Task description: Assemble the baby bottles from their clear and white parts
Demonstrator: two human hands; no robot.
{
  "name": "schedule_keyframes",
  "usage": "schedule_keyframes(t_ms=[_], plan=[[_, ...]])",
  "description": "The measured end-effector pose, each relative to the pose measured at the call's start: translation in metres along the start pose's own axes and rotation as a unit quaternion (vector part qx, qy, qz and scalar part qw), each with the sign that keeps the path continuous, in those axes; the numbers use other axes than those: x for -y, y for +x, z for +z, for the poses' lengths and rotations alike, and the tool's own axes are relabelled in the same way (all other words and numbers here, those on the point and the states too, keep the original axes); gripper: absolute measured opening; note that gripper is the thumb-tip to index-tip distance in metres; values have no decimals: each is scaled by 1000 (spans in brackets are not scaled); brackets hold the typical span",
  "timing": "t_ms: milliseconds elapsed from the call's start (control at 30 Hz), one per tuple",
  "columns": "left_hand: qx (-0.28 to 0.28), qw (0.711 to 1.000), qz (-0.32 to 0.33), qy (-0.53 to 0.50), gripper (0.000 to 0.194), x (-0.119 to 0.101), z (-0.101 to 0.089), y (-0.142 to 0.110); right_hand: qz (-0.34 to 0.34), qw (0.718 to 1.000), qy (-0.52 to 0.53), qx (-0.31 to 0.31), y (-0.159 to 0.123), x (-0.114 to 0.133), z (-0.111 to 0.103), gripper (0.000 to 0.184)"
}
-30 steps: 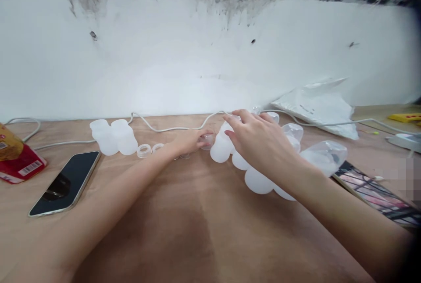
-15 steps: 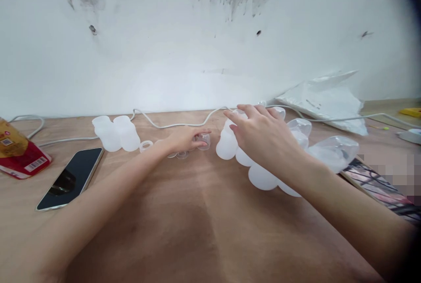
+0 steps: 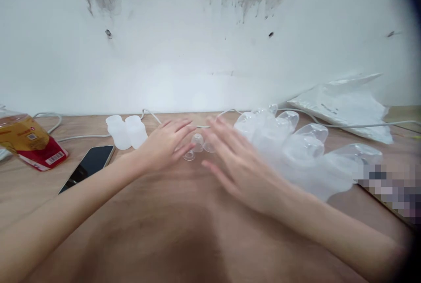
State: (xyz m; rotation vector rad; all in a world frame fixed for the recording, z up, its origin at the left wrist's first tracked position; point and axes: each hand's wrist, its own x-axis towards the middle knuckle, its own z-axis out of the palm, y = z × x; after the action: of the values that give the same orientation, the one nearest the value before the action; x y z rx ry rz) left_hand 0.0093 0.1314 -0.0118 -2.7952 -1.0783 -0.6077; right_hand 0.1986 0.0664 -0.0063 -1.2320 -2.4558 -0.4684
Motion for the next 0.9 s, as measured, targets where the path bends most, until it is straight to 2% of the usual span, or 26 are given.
schedule_keyframes(t_ms=[67,167,200,267,467,733,900], plan=[[24,999,9,22,48,-7,-9,-42,-61,992,87,75,-11,13,10,60],[131,991,15,9,61,-18,-13,-94,-100,961,183,184,-28,23,27,62],[166,986,7,-2,64,-20,-12,-106,-102,951,203,210,-32,25,31,60],[201,979,-6,-27,64,-24,-8,-119,-97,938,227,244,-37,26,37,58],[234,971,-25,-45,58,-22,0,-119,-82,932,251,247,-38,26,41,56],[229,972,-34,-48,58,-23,1,-120,-85,932,251,247,-38,26,41,56],[204,978,-18,-44,58,-25,3,-123,-94,939,245,221,-38,27,41,55]])
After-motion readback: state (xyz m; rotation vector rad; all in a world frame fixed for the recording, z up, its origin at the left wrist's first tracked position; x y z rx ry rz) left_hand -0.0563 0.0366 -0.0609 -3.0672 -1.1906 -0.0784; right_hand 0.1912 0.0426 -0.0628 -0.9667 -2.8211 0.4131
